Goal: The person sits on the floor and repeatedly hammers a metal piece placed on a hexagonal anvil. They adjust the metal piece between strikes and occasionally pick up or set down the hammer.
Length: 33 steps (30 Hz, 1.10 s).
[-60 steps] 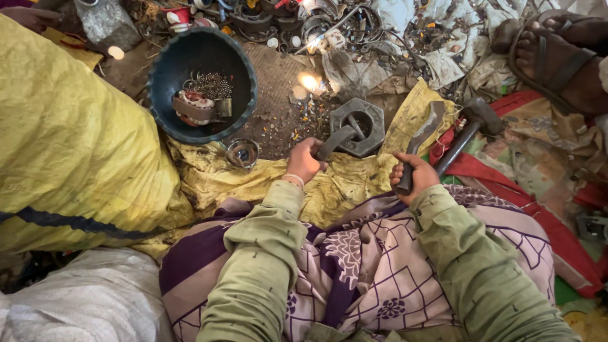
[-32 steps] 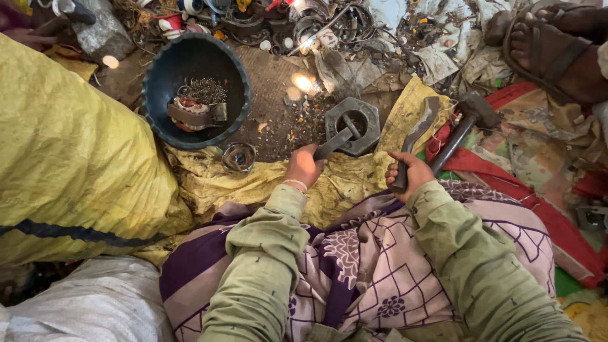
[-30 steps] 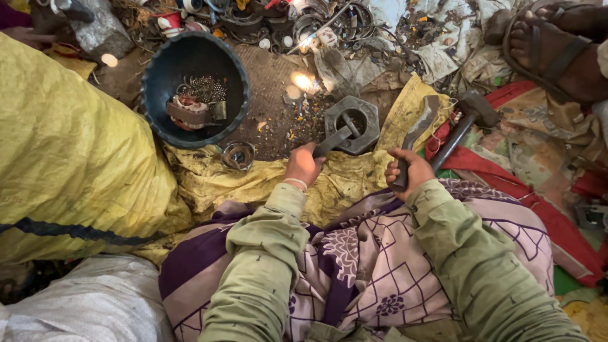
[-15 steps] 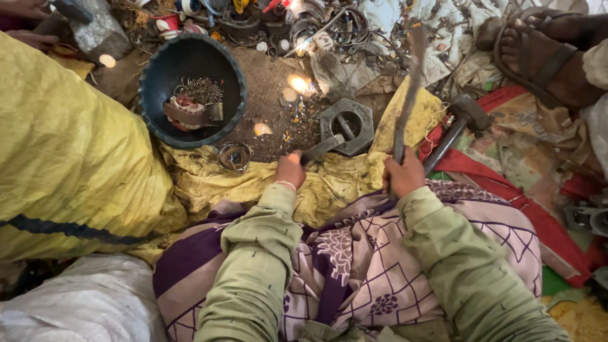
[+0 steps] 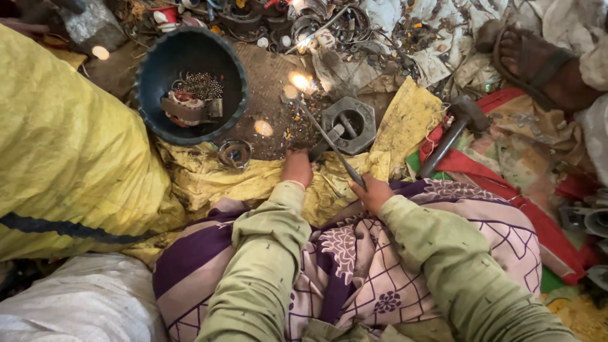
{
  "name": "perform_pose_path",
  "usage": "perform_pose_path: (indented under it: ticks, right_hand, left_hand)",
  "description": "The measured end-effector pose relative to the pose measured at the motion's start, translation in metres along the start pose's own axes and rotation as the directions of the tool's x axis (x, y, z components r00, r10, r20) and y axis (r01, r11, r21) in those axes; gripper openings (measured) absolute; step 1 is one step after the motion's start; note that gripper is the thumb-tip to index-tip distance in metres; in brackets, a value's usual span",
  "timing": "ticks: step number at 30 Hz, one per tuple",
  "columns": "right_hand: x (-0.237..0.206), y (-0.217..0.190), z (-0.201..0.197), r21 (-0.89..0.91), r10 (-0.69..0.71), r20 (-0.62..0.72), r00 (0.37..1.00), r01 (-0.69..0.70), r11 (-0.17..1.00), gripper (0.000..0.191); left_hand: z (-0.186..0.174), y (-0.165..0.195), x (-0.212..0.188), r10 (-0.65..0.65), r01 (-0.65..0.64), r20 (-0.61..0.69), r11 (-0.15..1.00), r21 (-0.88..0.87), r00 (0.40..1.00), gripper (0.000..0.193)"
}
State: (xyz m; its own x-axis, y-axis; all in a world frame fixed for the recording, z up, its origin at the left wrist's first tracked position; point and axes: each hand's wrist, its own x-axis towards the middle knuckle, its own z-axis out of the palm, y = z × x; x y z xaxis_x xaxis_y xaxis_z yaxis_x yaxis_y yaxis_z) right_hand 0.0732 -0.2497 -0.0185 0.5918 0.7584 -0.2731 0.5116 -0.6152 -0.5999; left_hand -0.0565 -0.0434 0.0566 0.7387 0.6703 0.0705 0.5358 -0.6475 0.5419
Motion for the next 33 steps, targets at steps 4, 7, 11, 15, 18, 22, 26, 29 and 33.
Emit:
perform_pose_path:
  ticks: [4,7,11,15,18,22,26,29,33]
  right_hand:
    - [-0.012,-0.056,-0.020,0.047,0.204,0.169,0.964,-0.215,0.976,0.054]
    - [-0.022,-0.125,-0.089,-0.058,-0.002,-0.016,1.000,0.001,0.998,0.058]
    - [-0.026,-0.197,-0.156,-0.064,-0.082,-0.069,0.994,0.078,0.995,0.057]
    - [-0.074,-0.264,-0.212,0.241,0.021,-0.148,0.989,0.015,0.970,0.044]
    - [-0.123,-0.290,-0.262,0.447,-0.208,-0.460,0.863,0.427,0.786,0.031]
    - [-0.126,-0.264,-0.257,0.363,-0.293,-0.706,0.645,0.684,0.632,0.031]
    - [-0.052,-0.193,-0.162,-0.099,-0.169,-0.305,0.937,0.145,0.984,0.032]
    - [-0.029,-0.164,-0.129,-0.274,-0.119,-0.113,0.986,0.084,0.958,0.034]
    - [-0.066,-0.215,-0.184,0.143,0.023,-0.173,0.985,0.002,0.990,0.036]
  left_hand:
    - [-0.058,-0.003,-0.002,-0.024,0.027,-0.049,0.998,0.057,0.999,0.026]
    - [-0.120,0.019,0.021,-0.077,0.076,-0.003,0.988,0.131,0.997,0.006]
    - [-0.142,0.026,0.040,-0.102,0.100,0.029,0.993,0.063,0.994,0.027]
    - [-0.128,0.009,0.024,-0.053,0.054,-0.027,0.998,0.013,0.998,0.027]
    - [-0.122,0.007,0.013,-0.033,0.035,-0.057,0.999,0.023,0.998,0.025]
    - [-0.128,0.022,0.009,-0.045,0.045,-0.051,0.999,0.002,0.998,0.027]
    - [-0.133,0.038,0.011,-0.063,0.063,0.002,0.996,0.062,0.998,0.027]
    - [-0.131,0.039,0.015,0.001,0.003,-0.045,0.996,0.093,0.999,0.034]
    - [-0.136,0.043,0.016,-0.079,0.076,0.062,0.996,0.057,0.995,0.031]
